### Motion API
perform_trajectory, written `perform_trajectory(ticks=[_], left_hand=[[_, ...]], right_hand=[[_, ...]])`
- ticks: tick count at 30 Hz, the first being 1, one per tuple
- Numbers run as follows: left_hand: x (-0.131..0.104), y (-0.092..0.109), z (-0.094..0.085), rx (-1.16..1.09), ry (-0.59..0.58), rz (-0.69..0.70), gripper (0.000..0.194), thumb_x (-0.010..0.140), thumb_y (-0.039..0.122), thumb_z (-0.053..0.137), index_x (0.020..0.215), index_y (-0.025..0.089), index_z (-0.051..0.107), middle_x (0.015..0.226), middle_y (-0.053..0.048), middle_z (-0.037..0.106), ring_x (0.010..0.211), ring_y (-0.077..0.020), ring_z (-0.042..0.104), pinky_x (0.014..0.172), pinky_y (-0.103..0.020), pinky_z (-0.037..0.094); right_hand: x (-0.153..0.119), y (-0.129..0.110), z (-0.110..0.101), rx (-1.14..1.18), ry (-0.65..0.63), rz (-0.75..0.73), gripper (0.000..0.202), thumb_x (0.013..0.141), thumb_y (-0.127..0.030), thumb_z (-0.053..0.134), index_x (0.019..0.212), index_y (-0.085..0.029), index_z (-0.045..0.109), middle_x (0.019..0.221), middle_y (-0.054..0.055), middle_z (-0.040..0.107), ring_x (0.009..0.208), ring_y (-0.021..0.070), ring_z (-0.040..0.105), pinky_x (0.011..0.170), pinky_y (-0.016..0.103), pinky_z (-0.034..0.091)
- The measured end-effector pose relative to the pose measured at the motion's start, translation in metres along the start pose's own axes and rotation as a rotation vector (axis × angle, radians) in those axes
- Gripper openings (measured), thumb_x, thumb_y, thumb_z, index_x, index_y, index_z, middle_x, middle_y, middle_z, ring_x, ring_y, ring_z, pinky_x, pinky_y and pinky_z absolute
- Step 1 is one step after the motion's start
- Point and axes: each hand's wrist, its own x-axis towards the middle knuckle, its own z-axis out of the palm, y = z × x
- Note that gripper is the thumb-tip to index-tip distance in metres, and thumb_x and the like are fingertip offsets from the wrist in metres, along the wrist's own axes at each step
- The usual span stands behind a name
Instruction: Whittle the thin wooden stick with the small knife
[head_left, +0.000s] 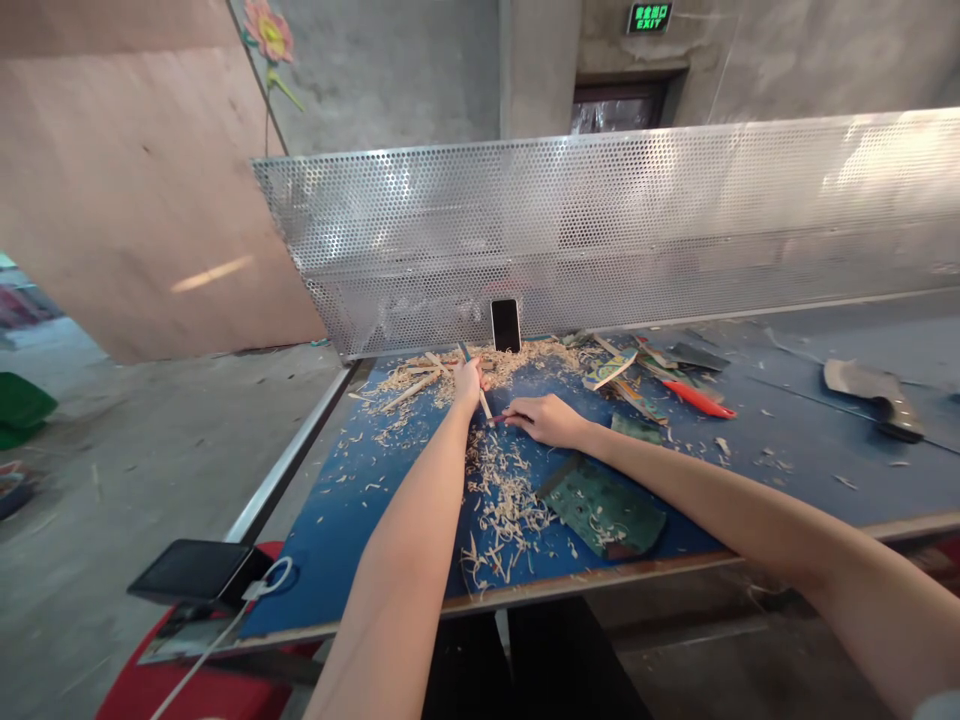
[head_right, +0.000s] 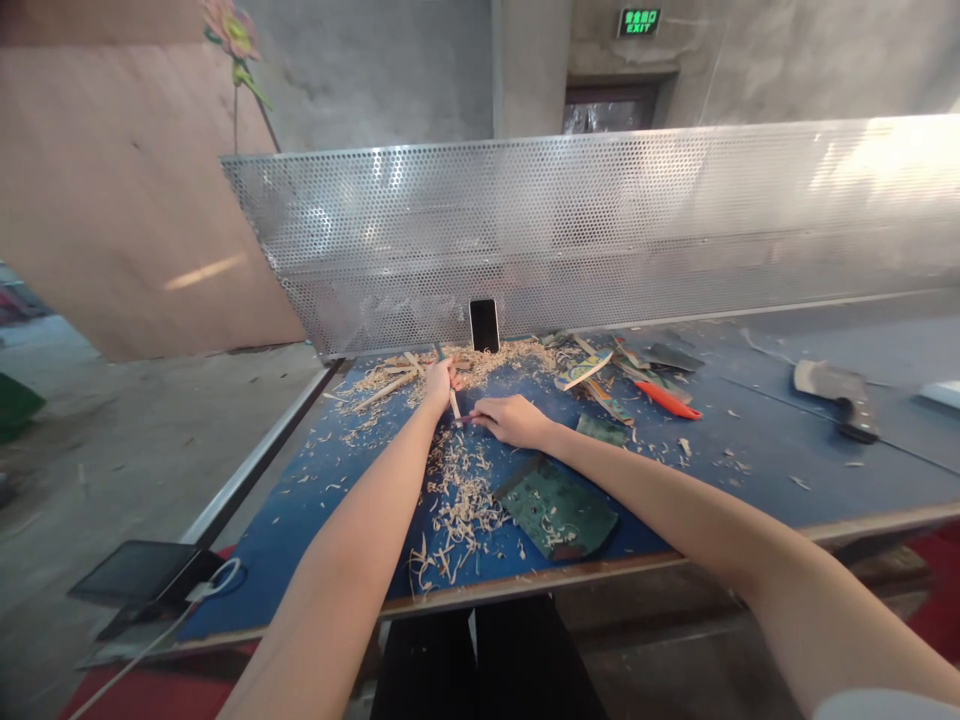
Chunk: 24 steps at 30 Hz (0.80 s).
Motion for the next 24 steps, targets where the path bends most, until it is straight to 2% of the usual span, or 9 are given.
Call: perform_trajectory(ticks=[5,10,15,24], left_hand=[[0.000,-0.002,0.003,0.042,0.041,0.035,0.039,0.094,0.039,0.086,0.097,0.028,0.049,0.054,0.015,0.029,0.038,-0.0098,0.031,0.045,-0.024,0.020],[0.000,-0.003,0.003,0.051,0.025,0.026,0.035,0.094,0.033,0.084,0.096,0.028,0.049,0.054,0.014,0.029,0.038,-0.0103,0.031,0.043,-0.025,0.019],[0.000,-0.003,0.002,0.043,0.007,0.024,0.038,0.094,0.036,0.086,0.095,0.028,0.048,0.054,0.014,0.029,0.038,-0.0100,0.031,0.044,-0.025,0.020],[-0.003,-0.002,0.002,0.056,0.015,0.040,0.027,0.097,0.029,0.078,0.094,0.026,0.051,0.053,0.013,0.031,0.037,-0.0102,0.032,0.044,-0.025,0.021]], right_hand=[[0.006,0.005,0.002,0.024,0.029,0.051,0.016,0.118,-0.029,0.067,0.112,-0.026,0.081,0.119,0.008,0.091,0.106,0.0269,0.085,0.087,0.032,0.056],[0.010,0.008,0.003,0.075,-0.007,0.078,0.014,0.114,-0.027,0.072,0.104,-0.027,0.082,0.105,0.005,0.090,0.092,0.0238,0.080,0.081,0.030,0.052],[0.012,0.011,0.004,0.108,-0.044,0.111,0.013,0.111,-0.025,0.074,0.100,-0.026,0.081,0.092,0.002,0.085,0.079,0.0208,0.073,0.076,0.029,0.046],[0.013,0.011,0.001,0.164,-0.053,0.100,0.017,0.110,-0.029,0.074,0.096,-0.026,0.082,0.086,0.001,0.083,0.074,0.0195,0.069,0.074,0.029,0.045]])
